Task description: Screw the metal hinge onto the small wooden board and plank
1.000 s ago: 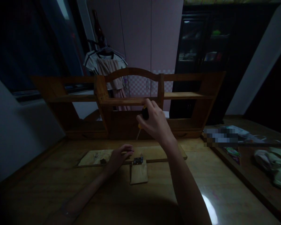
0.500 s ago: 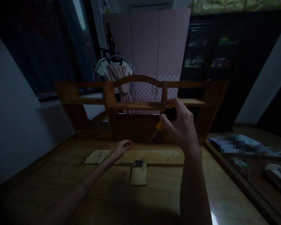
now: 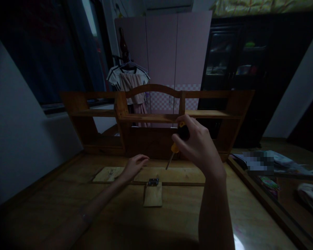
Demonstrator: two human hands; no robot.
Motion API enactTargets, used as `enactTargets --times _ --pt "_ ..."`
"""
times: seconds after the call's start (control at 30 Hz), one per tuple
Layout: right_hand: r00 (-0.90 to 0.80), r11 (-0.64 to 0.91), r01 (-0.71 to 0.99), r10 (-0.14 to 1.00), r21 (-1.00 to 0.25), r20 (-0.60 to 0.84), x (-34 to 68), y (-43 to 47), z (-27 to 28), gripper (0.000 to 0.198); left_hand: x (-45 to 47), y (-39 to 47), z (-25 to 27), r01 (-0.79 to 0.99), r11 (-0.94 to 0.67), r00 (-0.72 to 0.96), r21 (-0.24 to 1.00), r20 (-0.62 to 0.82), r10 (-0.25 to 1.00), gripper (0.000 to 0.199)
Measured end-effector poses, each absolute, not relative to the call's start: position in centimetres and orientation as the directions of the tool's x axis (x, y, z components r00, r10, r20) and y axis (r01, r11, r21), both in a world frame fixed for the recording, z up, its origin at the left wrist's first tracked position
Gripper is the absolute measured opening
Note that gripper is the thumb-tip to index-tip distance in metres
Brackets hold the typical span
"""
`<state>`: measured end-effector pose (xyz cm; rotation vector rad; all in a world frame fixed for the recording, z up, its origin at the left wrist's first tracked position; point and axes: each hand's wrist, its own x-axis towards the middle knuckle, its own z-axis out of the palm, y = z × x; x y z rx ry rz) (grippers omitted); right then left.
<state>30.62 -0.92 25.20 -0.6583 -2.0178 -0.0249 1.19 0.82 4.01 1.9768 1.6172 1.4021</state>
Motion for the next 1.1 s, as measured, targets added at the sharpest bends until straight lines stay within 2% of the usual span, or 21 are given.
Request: enactTargets --times 0.1,0.17,0.27,0.4,0.53,0.73,1.1 --pt "-0.41 0.863 0.444 0.436 -0.242 0.801 30.2 -1.1 25.1 0.029 3.7 -0.9 4.0 0.548 -0.391 0.056 0.74 0.434 0.899 0.017" --pt "-0.438 0.865 0.425 0.453 -0.266 0.776 29.8 -1.2 25.1 0.028 4.5 -1.6 3.2 0.544 -0.426 0.12 0.723 0.436 0.892 0.016" --pt "-0.464 0.858 0.424 0.482 -0.291 0.743 29.4 -1.2 24.9 0.027 4.5 -2.1 2.1 0.564 -0.456 0.144 0.689 0.461 0.875 0.014" --pt "-0.485 0.858 0.43 0.482 -0.281 0.73 28.9 -1.0 24.6 0.028 4.2 -2.4 1.6 0.535 -0.45 0.146 0.715 0.446 0.883 0.013" --pt "-0.498 0.859 0.435 0.479 -0.269 0.723 28.9 -0.9 24.5 0.027 4.6 -2.6 1.5 0.492 -0.484 0.216 0.724 0.437 0.873 0.013" --pt "-0.52 0.861 0.439 0.478 -0.258 0.709 29.3 -0.8 24.4 0.025 5.0 -2.5 1.2 0.477 -0.481 0.204 0.736 0.439 0.875 0.014" --pt "-0.706 0.855 0.464 0.514 -0.23 0.488 26.6 2.3 21.2 0.022 5.6 -2.4 0.8 0.46 -0.381 0.116 0.802 0.371 0.921 0.023"
